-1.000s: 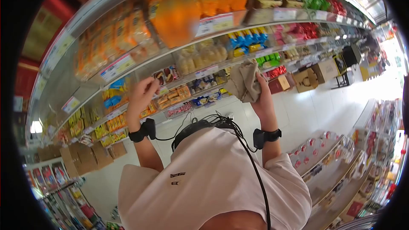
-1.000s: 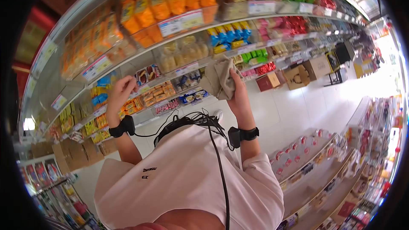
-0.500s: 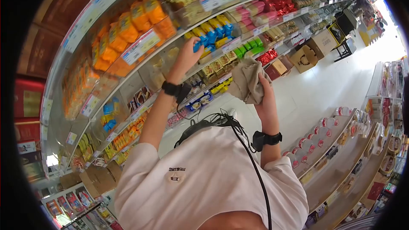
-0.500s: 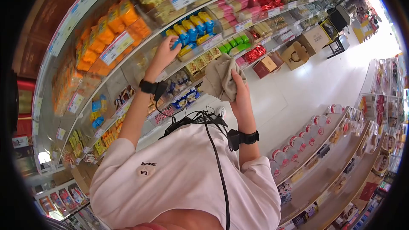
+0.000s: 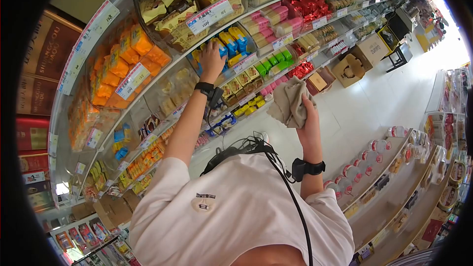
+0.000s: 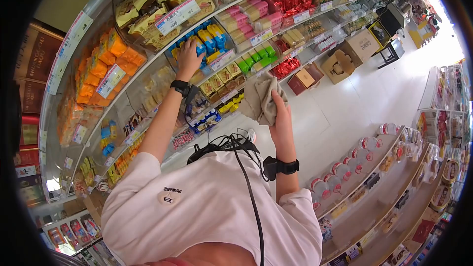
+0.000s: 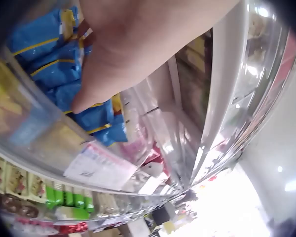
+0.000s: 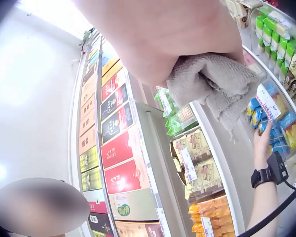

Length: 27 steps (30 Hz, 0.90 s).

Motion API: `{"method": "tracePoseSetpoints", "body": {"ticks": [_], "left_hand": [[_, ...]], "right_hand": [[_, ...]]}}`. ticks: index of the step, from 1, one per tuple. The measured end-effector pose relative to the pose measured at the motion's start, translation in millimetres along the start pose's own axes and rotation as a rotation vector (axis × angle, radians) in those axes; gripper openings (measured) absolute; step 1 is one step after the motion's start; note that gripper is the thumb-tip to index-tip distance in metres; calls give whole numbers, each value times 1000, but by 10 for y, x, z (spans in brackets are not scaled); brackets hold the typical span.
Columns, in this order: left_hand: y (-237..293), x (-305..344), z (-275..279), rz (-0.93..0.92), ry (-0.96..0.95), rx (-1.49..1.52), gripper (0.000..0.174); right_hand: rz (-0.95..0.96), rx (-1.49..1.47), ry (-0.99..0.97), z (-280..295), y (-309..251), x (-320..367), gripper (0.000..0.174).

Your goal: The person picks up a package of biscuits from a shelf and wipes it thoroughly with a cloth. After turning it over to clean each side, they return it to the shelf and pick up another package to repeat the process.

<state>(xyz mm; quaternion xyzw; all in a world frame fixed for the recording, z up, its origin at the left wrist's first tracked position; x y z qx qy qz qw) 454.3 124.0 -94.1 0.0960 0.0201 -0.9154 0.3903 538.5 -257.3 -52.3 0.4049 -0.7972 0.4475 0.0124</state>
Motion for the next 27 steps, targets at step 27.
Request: {"method": "tracePoseSetpoints", "body": {"ticks": [27], "left_hand": [[251,1970,2259,-313,-47,957,68]], "right_hand": [[-138,3,-491,-1799,925,292,53]]}}
Point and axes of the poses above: each hand's wrist, its own x-axis away from the middle knuckle, its own z-axis out of the back of the hand, y = z × x, the point moved 10 cm from there along -x, towards the middle knuckle
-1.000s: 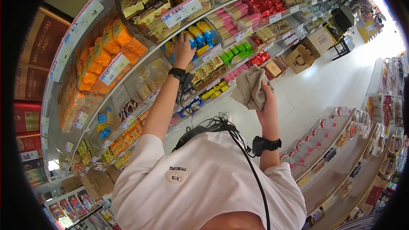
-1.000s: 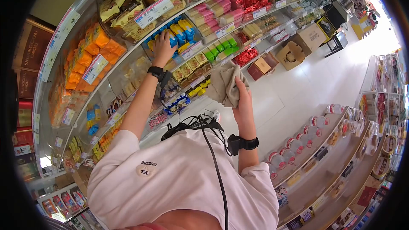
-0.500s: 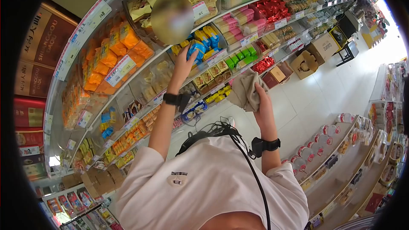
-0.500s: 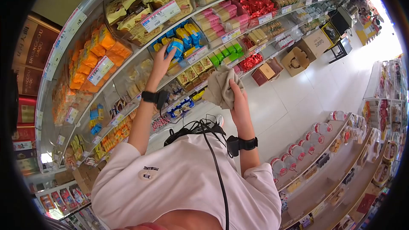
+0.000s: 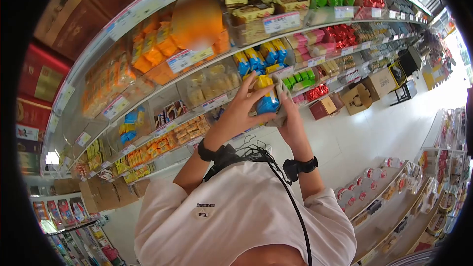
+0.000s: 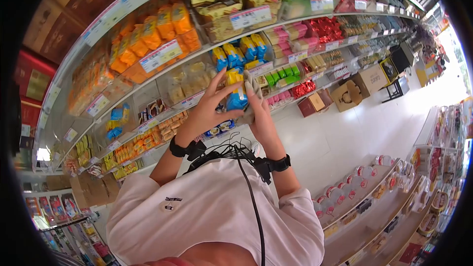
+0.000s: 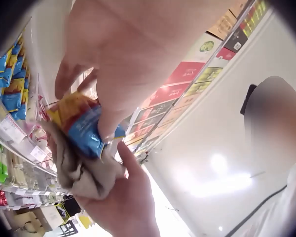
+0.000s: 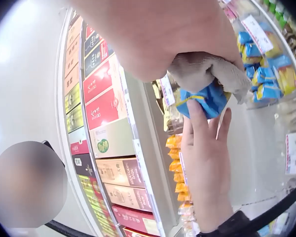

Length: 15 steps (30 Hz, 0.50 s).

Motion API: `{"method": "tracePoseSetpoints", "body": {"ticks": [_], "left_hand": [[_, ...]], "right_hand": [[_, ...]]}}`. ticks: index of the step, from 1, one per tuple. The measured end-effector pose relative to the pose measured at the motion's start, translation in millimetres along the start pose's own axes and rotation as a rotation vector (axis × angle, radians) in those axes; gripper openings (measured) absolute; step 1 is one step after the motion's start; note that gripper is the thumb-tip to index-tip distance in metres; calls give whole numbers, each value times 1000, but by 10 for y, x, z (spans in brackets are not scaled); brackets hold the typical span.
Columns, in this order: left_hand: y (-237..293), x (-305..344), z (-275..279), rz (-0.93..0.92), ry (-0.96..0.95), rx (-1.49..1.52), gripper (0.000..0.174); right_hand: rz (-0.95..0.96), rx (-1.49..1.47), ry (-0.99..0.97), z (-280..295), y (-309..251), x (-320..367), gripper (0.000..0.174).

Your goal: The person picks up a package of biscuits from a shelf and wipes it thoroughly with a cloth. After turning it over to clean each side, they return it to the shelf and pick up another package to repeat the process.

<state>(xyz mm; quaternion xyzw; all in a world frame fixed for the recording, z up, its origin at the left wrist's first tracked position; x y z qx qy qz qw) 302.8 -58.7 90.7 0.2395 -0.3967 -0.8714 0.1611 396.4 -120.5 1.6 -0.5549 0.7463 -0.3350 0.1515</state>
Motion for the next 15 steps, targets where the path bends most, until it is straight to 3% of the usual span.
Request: {"method": "tracePoseSetpoints", "body": {"ticks": [3,6,10,13,15], "left_hand": [[-20,182,210,34,-82,108,72],[-241,342,498,57,166,385,69],[-486,557,579,259,52,374,61],[-600,687,618,307,94,587,59],[-622,708,689,231,176,643,58]], "right_hand": [[-101,71,-46,-330,112,140,59],[-40,151,-147,-559,167,142,64],[53,467,-256,-788,185,192,69],[88,624,-262,-976,156,279,67],[153,698,-242,-1039,126,311,62]]}}
Point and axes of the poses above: each hand's wrist, its own x-axis away from the middle knuckle, its own z-axis out of the back of the hand, y = z × x, the point moved 10 cm from there along -x, towards the middle knuckle
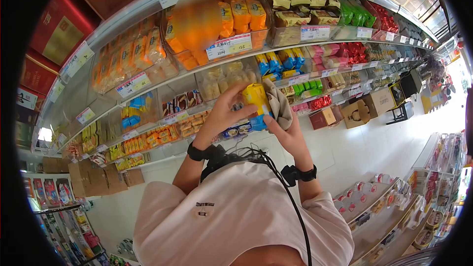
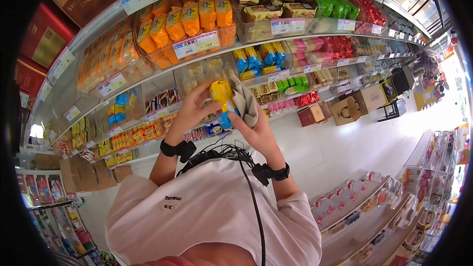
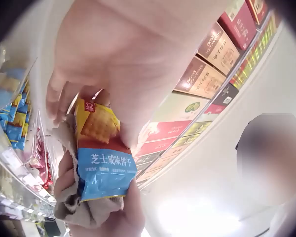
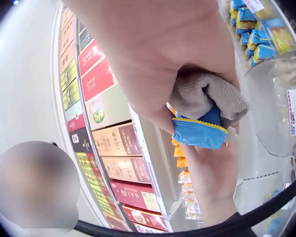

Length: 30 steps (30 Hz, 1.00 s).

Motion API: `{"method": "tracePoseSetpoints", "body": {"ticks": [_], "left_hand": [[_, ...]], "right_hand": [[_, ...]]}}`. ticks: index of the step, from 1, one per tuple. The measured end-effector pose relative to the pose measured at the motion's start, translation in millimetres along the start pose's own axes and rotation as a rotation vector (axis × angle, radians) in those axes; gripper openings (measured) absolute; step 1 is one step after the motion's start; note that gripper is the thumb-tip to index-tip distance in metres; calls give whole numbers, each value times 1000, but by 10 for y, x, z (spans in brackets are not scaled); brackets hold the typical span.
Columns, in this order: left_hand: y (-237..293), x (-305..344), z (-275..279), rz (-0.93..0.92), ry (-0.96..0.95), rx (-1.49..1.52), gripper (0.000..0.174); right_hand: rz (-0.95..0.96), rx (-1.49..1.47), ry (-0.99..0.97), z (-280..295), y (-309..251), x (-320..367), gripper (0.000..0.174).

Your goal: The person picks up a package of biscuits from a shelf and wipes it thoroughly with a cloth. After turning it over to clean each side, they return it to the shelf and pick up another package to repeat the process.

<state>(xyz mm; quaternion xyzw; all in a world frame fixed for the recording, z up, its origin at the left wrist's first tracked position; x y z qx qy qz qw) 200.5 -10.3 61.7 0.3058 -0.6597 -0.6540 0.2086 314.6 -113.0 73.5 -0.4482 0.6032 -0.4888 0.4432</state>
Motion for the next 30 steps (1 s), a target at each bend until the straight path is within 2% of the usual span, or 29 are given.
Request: {"method": "tracePoseSetpoints", "body": {"ticks": [1,4,7,12,18,21,24,27,30], "left_hand": [[29,-4,35,-45,21,34,58],[291,-38,97,-261,39,-108,61],[320,5,127,-164,31,90,62],[522,36,180,-284,93,192,63],[570,14,137,-327,119,243,63],[543,-20,97,-312,120,245,62],[492,-56,18,-294,109,228,62],[362,-62,-15,-244,123,199,62],[306,-67,-28,-193,139,196,61]], "right_hand": [[23,34,21,-11,-27,1,60],[83,55,98,24,-77,-8,53],[121,29,137,116,-74,2,47],[185,70,98,135,-241,59,42],[121,107,69,109,-236,138,47],[326,244,113,66,-499,132,50],[242,389,172,129,-427,79,49],[267,516,240,207,-427,62,46],[308,671,222,190,-445,64,43]]}}
Point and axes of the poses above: each hand's wrist, its own x-axis away from the middle knuckle, its own z-axis out of the back of the hand, y = z × x, the point moved 10 cm from there along -x, towards the middle knuckle
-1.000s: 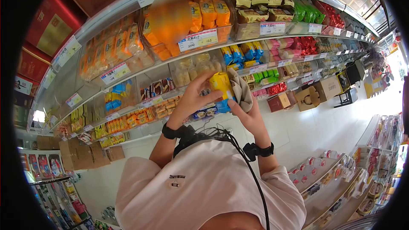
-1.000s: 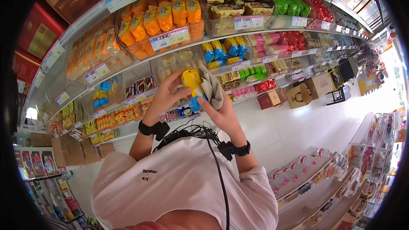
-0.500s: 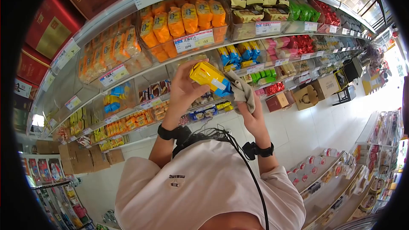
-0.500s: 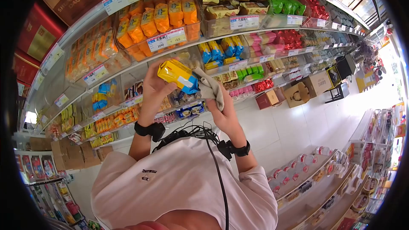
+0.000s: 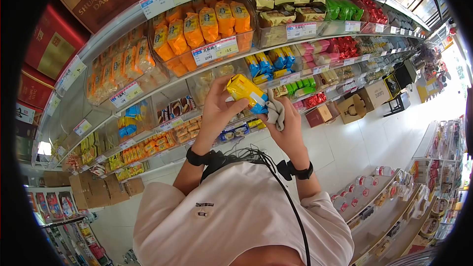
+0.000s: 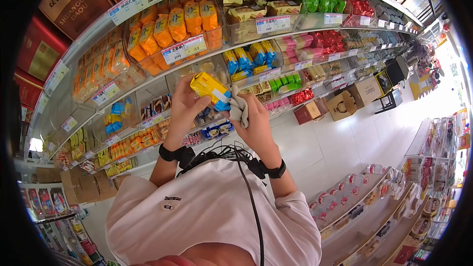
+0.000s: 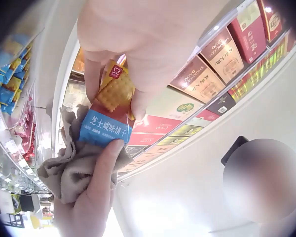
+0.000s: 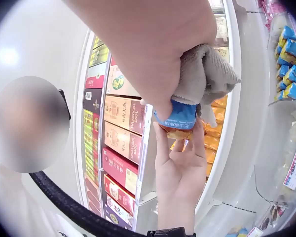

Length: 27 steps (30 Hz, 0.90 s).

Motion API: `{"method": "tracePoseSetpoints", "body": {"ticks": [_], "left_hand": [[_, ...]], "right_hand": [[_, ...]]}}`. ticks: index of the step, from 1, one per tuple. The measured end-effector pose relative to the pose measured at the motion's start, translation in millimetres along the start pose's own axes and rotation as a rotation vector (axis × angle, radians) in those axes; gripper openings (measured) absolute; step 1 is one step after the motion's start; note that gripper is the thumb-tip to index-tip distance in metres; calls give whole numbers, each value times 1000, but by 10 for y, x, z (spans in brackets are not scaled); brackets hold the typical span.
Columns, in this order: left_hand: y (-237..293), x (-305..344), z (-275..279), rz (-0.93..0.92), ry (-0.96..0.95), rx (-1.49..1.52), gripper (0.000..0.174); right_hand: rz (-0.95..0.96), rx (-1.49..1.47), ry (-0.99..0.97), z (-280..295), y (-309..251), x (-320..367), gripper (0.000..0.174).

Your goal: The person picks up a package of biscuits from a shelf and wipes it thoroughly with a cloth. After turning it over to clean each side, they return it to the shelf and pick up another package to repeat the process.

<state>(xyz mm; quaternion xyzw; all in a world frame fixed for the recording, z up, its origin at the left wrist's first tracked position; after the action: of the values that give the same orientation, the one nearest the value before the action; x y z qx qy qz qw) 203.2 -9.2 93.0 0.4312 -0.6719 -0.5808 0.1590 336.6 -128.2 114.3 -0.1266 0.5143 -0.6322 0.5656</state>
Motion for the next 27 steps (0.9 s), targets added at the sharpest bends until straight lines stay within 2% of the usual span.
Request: {"method": "tracePoseSetpoints", "body": {"ticks": [6,9,12,15,18,21,22,24,25,26,27], "left_hand": [[-74,25,-39,121,-12,35,58],[-159,44,-52,169,-33,87,59],[-159,66,-60,173,-36,136,61],[1,27,-58,124,5,113,65],[135,-28,34,2,67,18,67],[93,-27,136,-39,82,-195,65],[58,-22,151,-33,77,-281,65],[-36,-10,31,-2,12,-355,63],[-95,-5,-52,13,-25,-393,62],[-168,16,-118,-4,-33,-308,65],[-151,36,-122,-9,-6,-315,65]], "right_hand": [[99,93,-83,-96,34,83,40],[131,-38,-58,-112,-63,66,33],[-24,-217,-3,-105,65,32,21],[-281,-360,-170,-229,251,63,22],[-299,-483,-104,-131,385,16,24],[-273,-542,173,139,430,-116,31],[-253,-491,172,167,272,-158,35],[-21,-354,66,66,88,-270,38],[-11,-378,10,-30,-60,-285,42],[-2,-401,-46,-126,-207,-296,46],[3,-416,-16,-169,-240,-293,47]]}}
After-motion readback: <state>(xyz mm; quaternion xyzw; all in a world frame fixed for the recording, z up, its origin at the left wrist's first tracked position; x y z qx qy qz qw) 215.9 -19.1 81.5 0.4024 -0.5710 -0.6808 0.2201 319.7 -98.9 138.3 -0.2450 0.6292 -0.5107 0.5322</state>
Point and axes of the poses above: each hand's wrist, its own x-axis away from the middle knuckle, its own z-axis out of the back of the hand, y = z × x, the point moved 10 cm from there along -x, towards the middle knuckle
